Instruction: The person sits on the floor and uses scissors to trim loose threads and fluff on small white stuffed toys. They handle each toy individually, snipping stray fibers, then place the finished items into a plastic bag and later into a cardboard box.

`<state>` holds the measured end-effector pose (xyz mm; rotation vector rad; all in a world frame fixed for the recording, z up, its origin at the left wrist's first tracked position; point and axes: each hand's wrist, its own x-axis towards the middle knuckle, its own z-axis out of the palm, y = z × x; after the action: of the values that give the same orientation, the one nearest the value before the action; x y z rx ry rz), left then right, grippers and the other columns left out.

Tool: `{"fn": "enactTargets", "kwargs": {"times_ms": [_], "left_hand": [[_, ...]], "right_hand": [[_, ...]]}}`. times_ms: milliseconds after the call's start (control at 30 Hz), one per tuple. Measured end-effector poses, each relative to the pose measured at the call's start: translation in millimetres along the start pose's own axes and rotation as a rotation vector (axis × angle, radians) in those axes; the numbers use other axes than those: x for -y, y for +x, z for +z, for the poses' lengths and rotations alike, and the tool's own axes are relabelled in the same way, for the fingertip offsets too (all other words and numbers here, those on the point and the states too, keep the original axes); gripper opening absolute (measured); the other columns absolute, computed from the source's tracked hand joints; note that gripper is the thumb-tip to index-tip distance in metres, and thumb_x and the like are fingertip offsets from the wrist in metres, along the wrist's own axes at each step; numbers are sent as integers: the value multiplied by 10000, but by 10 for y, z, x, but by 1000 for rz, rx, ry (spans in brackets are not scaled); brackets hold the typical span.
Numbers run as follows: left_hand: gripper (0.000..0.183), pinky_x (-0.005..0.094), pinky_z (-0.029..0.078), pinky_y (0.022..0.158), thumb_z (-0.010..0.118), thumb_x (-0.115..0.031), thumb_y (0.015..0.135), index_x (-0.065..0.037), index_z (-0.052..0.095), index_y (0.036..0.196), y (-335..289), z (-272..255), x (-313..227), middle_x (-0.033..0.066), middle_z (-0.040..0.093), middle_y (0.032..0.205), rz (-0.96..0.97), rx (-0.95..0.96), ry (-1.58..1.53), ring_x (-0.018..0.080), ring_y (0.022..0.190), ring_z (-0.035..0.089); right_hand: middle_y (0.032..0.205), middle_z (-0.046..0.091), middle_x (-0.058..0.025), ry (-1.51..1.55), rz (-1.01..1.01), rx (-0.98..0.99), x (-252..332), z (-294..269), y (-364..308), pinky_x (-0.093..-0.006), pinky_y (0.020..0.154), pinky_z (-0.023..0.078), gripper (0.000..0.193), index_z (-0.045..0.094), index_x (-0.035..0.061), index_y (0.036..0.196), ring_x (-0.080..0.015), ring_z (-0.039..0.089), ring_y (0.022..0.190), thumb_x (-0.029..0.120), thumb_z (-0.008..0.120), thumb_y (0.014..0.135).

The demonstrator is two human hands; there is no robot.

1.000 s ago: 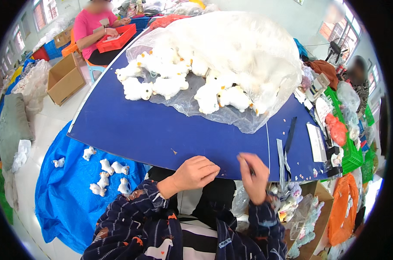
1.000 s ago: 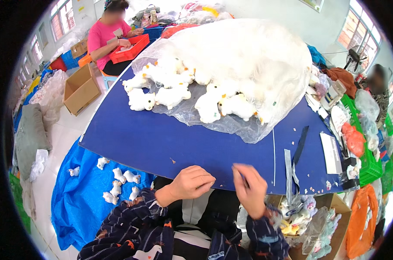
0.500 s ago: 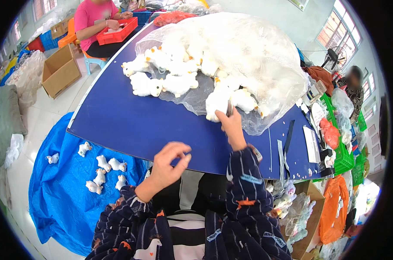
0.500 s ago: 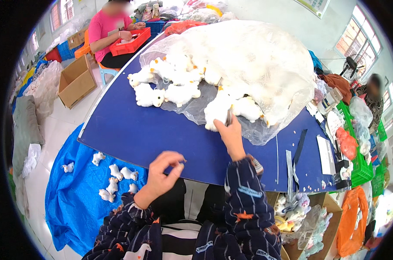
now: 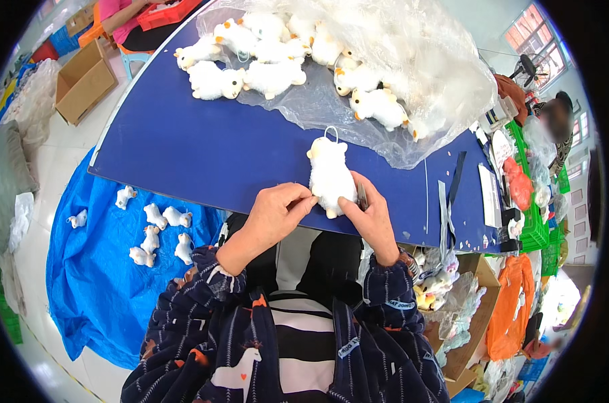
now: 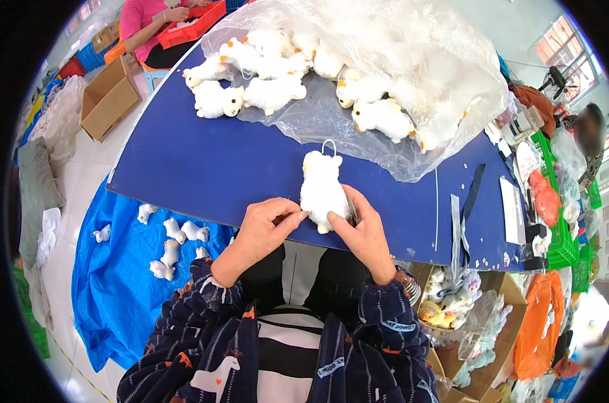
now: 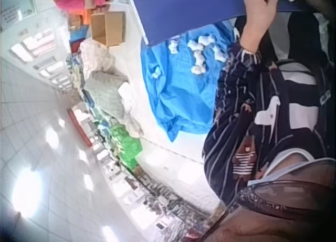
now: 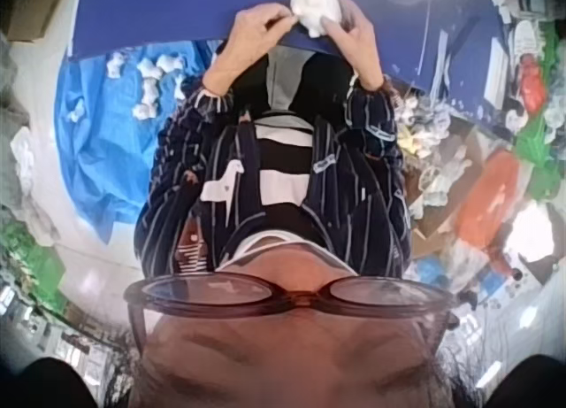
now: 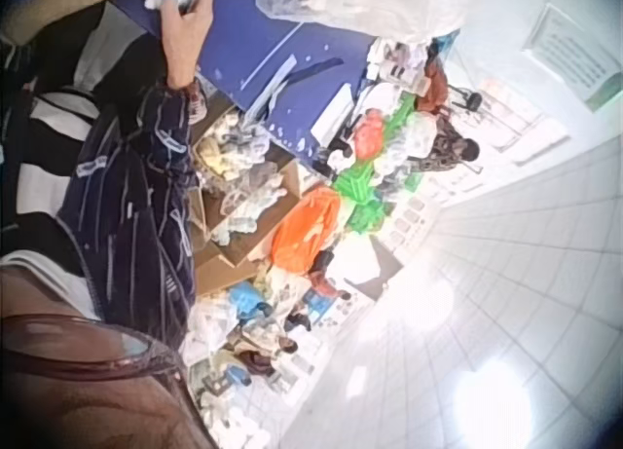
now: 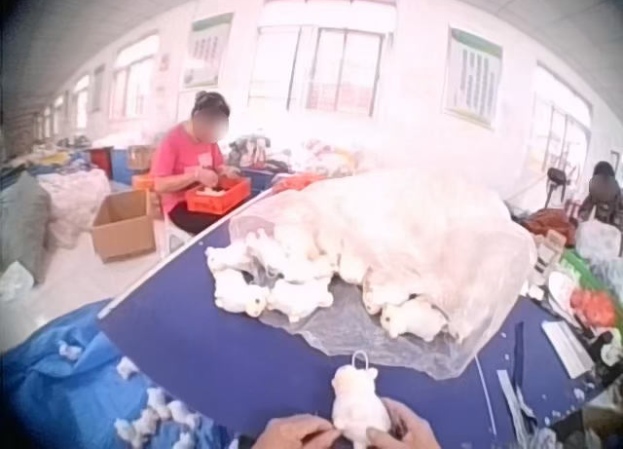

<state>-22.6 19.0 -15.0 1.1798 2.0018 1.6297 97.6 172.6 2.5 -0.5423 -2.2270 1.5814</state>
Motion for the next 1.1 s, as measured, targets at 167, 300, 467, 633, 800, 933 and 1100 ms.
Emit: {"fn": "enactTargets", "kwargs": {"times_ms": [167,300,467,633,800,933,1100], "left_hand": [[80,249,467,649,583,-58,835,21,596,839,-22,1,28,92,573,933,140,-69,-135,135,712,562],[84,227,464,699,551,-55,862,21,586,872,-68,40,-7,83,560,1032,63,-18,-298,107,810,553],[90,211,456,699,544,-59,869,20,587,877,-38,149,-100,84,560,1057,59,30,-334,94,834,551],[100,204,452,686,554,-61,865,26,593,896,-32,233,-115,89,563,1051,86,33,-321,91,809,549],[109,205,447,669,561,-59,861,33,599,907,-40,264,-118,92,568,1043,117,22,-299,87,787,540],[113,208,445,665,562,-61,861,32,603,909,-37,270,-125,97,575,1035,130,25,-280,89,785,540],[123,217,448,679,567,-74,861,31,607,911,-31,283,-128,105,585,1031,118,5,-285,99,789,545]], "right_hand": [[1068,525,-141,-440,-228,-277,164,48,-157,-294,763,459,428,491,-4,1181,-220,569,906,176,620,815],[1045,518,-152,-486,-321,-243,298,107,-365,-321,687,487,406,498,29,1180,-287,588,834,132,615,805],[969,560,-99,-677,-363,-228,266,108,-393,-307,611,500,396,554,35,1106,-242,606,748,125,685,743],[900,582,-64,-849,-484,-311,191,88,-374,-305,587,494,385,576,42,1071,-223,598,718,126,703,718],[889,579,-55,-942,-507,-334,173,81,-371,-297,567,479,380,582,46,1064,-202,581,682,126,704,713],[877,578,-47,-945,-513,-340,164,77,-376,-292,564,474,374,589,47,1058,-192,573,670,126,705,711],[866,579,-41,-946,-507,-323,183,70,-394,-288,563,471,365,594,47,1054,-186,569,667,129,701,714]]}}
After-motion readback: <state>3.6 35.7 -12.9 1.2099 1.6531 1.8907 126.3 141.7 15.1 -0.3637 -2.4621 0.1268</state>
